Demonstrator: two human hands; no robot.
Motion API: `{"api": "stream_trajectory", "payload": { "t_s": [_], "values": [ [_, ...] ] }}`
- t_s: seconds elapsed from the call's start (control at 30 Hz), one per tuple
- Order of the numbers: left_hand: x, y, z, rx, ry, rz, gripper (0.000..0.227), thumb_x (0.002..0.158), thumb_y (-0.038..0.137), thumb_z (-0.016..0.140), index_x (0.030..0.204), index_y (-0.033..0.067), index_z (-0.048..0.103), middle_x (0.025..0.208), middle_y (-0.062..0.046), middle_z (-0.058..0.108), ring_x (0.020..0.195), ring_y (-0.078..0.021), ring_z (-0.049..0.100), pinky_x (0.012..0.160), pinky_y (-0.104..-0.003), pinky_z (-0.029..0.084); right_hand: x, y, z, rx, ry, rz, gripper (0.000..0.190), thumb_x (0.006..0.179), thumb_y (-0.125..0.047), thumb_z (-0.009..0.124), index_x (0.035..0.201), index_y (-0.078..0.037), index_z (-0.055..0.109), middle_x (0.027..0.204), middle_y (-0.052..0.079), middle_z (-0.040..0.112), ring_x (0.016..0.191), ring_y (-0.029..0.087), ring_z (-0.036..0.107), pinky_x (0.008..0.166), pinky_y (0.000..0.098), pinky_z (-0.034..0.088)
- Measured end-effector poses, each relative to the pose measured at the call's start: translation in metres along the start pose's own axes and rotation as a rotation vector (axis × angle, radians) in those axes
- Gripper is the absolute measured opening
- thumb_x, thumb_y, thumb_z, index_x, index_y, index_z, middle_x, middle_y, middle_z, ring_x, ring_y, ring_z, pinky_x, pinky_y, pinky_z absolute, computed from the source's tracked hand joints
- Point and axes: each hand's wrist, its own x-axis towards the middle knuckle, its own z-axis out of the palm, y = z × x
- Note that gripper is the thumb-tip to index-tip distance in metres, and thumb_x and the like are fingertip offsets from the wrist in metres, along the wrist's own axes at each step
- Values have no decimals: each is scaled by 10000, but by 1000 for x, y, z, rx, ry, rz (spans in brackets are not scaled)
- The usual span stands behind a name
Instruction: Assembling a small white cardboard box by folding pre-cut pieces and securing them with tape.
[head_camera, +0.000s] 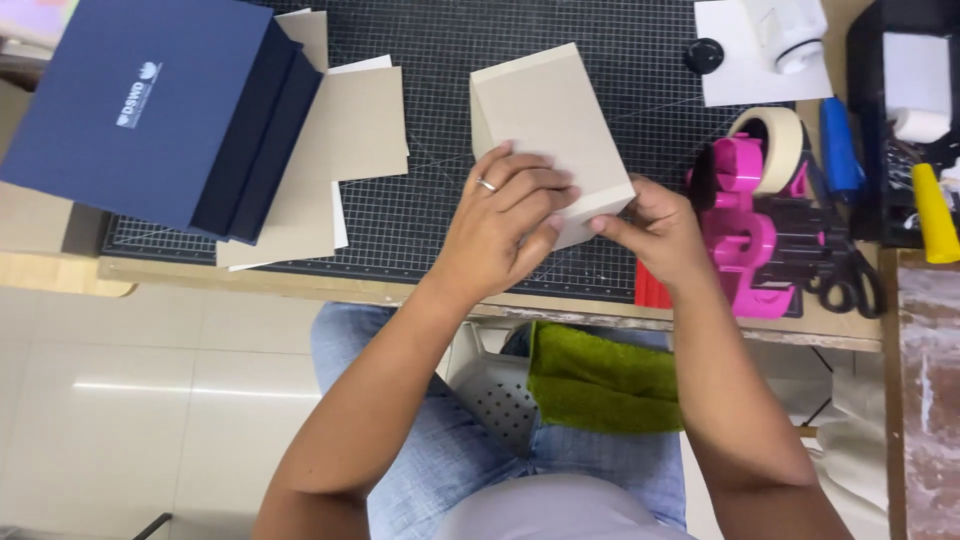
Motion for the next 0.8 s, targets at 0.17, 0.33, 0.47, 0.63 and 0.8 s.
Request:
{"api": "stream_trajectory", "payload": {
  "t_s": [0.17, 0.33, 0.47, 0.63, 0.8],
  "values": [
    [4, 1, -10, -122, -39, -63, 293, 1038, 297, 486, 1097, 172, 744, 1153, -5, 722, 1227, -229, 605, 1190, -506, 320, 2, 5, 0, 17, 7, 42, 293, 877, -42, 794, 1131, 56, 684, 1058, 157, 719, 1046, 235, 679, 957, 392, 526],
    [12, -6, -28, -277, -120, -161, 322, 1031, 252, 451, 1188, 146, 711, 1184, -43, 735, 1238, -275, 623, 1193, -531, 328, 1, 5, 11, -66, 23, 54, 320, 823, -15, 849, 1104, 60, 715, 1008, 147, 748, 1020, 209, 666, 923, 400, 524],
    [20, -1, -40, -348, -184, -205, 264, 1015, 127, 515, 1202, 111, 700, 1162, -85, 753, 1234, -317, 638, 1186, -543, 334, 0, 16, 14, -16, 80, 83, 306, 852, -107, 846, 1108, 4, 721, 993, 121, 746, 956, 191, 667, 928, 376, 516],
    [20, -8, -46, -385, -247, -203, 323, 953, 59, 653, 1260, 143, 704, 1185, -110, 753, 1264, -324, 623, 1201, -536, 308, 1, -17, 26, -157, 116, 113, 410, 789, -146, 917, 1112, 7, 716, 974, 142, 743, 916, 213, 648, 939, 429, 510],
    [18, -13, -44, -367, -266, -170, 308, 952, 95, 704, 1258, 136, 708, 1214, -96, 752, 1284, -301, 617, 1199, -538, 314, -29, -59, 8, -533, 297, 6, 397, 858, -106, 899, 1196, -48, 699, 1026, 104, 723, 941, 229, 667, 945, 392, 508]
  ]
}}
